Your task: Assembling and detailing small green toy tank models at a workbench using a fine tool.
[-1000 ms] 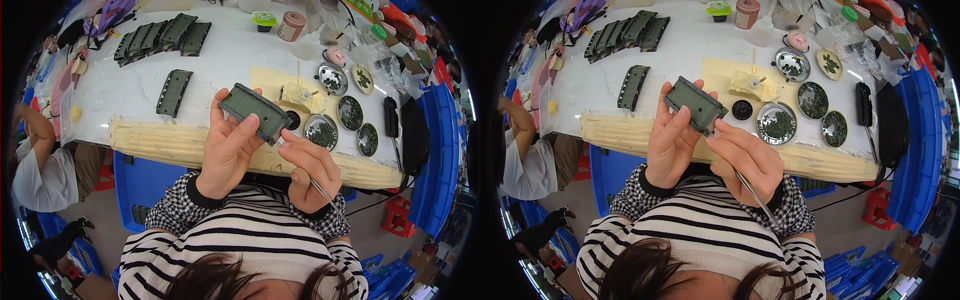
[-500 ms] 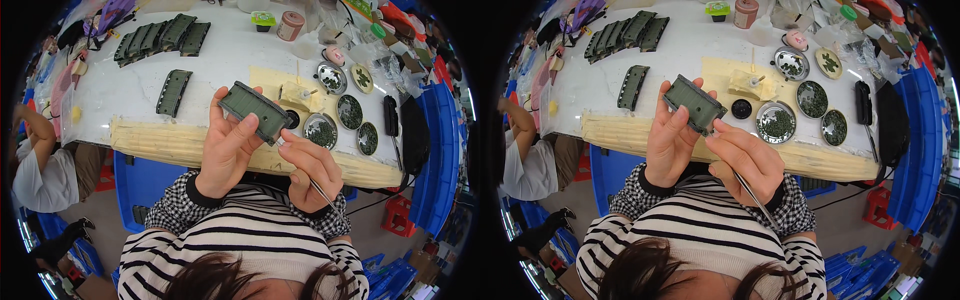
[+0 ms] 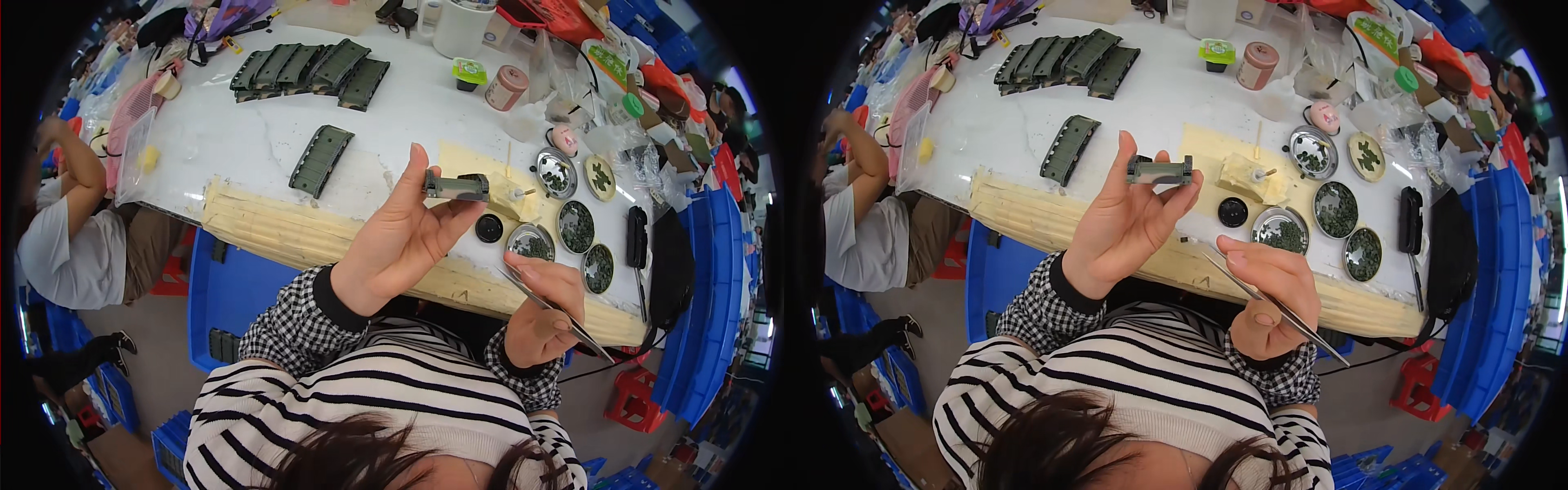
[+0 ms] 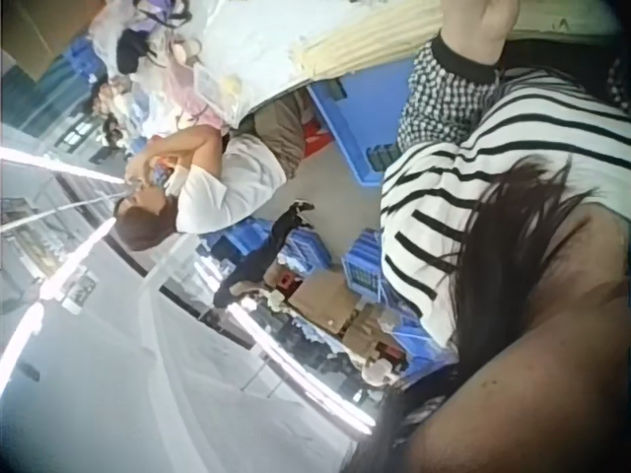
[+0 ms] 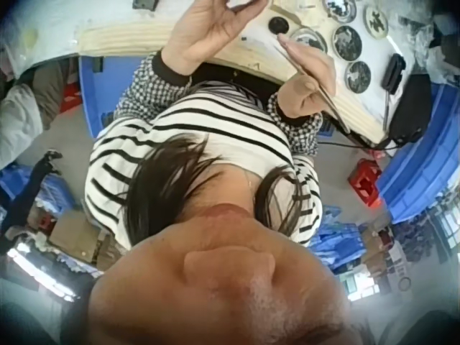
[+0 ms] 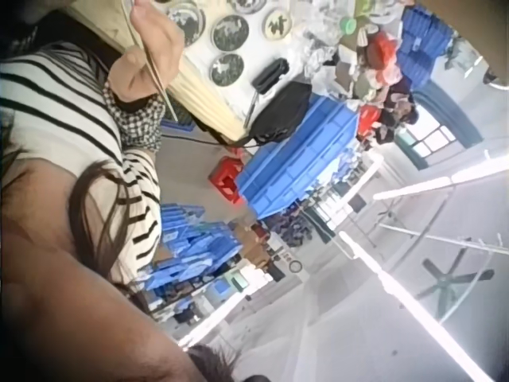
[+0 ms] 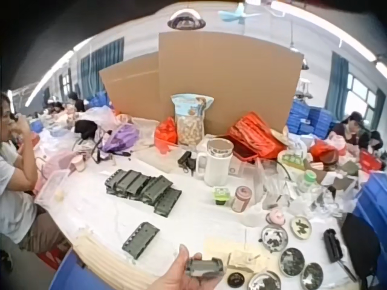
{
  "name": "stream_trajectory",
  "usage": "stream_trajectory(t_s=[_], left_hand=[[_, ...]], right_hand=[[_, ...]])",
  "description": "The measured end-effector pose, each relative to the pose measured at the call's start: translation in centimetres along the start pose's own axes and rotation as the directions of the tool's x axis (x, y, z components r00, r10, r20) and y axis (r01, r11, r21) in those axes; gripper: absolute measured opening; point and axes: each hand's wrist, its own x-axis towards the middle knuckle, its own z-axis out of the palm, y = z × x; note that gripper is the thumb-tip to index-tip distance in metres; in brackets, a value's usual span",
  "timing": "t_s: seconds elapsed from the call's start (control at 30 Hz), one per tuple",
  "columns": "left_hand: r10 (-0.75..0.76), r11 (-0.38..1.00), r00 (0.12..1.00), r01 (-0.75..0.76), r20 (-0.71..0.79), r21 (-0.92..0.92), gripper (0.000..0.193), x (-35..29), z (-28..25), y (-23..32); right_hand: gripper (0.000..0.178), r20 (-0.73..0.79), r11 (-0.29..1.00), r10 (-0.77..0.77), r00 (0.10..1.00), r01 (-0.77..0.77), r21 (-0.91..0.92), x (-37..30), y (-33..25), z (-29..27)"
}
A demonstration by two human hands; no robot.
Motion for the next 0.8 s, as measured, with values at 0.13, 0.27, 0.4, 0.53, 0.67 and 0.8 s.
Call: stream_trajectory(t_s=[0.13,0.27,0.4,0.53,0.67,0.8], left_hand=[[-0.044,0.999,0.997,0.045,-0.057,0.018,0.045,0.21,0.76,-0.07],[-0.030,0.999,0.996,0.031,-0.082,0.016,0.056,0.38,0.61,-0.25],[-0.026,1.000,0.996,0.027,-0.084,0.012,0.059,0.42,0.36,-0.32],[-0.023,1.000,0.997,0.024,-0.077,0.014,0.060,0.42,0.18,-0.35],[-0.008,0.999,0.996,0.011,-0.089,0.032,0.060,0.55,0.16,-0.50],[-0.022,1.000,0.992,0.024,-0.125,0.012,0.052,0.35,0.75,-0.63]], right_hand=[[0.044,0.018,1.000,-0.024,1.000,0.024,0.003,-0.01,-0.18,0.17],[0.043,0.042,0.999,-0.032,0.999,0.032,-0.012,0.03,-0.44,0.06],[0.042,0.062,1.000,-0.023,0.998,0.024,-0.012,0.07,-0.77,0.11],[0.042,0.079,0.999,-0.027,0.997,0.029,-0.020,0.14,-0.83,0.20],[0.042,0.087,0.999,-0.034,0.996,0.037,-0.026,0.29,-0.89,0.30],[0.040,0.099,0.998,-0.045,0.994,0.049,-0.036,0.49,-0.99,0.40]])
